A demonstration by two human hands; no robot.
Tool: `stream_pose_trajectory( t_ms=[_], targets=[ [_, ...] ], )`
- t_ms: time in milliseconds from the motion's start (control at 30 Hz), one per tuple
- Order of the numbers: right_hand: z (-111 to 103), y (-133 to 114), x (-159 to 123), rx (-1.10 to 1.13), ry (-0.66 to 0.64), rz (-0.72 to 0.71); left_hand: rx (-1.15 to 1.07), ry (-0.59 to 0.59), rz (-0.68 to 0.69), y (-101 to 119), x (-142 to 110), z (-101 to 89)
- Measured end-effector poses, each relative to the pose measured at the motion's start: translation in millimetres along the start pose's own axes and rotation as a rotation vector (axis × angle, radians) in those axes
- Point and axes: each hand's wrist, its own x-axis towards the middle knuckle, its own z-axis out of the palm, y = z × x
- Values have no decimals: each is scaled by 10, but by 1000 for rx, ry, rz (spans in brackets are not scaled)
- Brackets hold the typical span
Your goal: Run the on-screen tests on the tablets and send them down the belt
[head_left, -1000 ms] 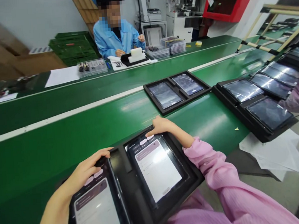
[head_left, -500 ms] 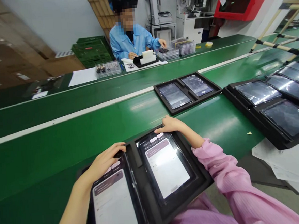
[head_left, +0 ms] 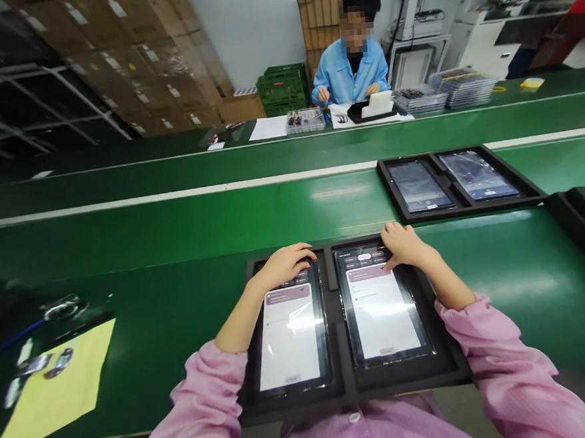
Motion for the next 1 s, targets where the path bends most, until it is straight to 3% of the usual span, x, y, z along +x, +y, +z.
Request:
stream_pose_trajectory(
  t_ms=[167, 367, 500, 633, 800, 900, 1000],
  targets=[
    [17, 192, -119, 107, 81, 9, -38, 56, -36, 0, 24, 20],
    [362, 5, -506, 526, 448, -140, -9, 12, 25, 23, -33, 6],
    [539, -101, -588, 703, 612, -165, 96, -54, 68, 16, -94, 35],
    [554, -76, -575, 733, 597, -180, 175, -149, 94, 30, -195, 117],
    [546, -63, -587, 635, 507, -410, 236, -200, 61, 98, -257, 227],
    [557, -58, -605, 630, 546, -456, 203, -238, 66, 69, -276, 120],
    [562, -55, -611, 627, 582, -482, 128, -314, 41, -113, -370, -136]
  ],
)
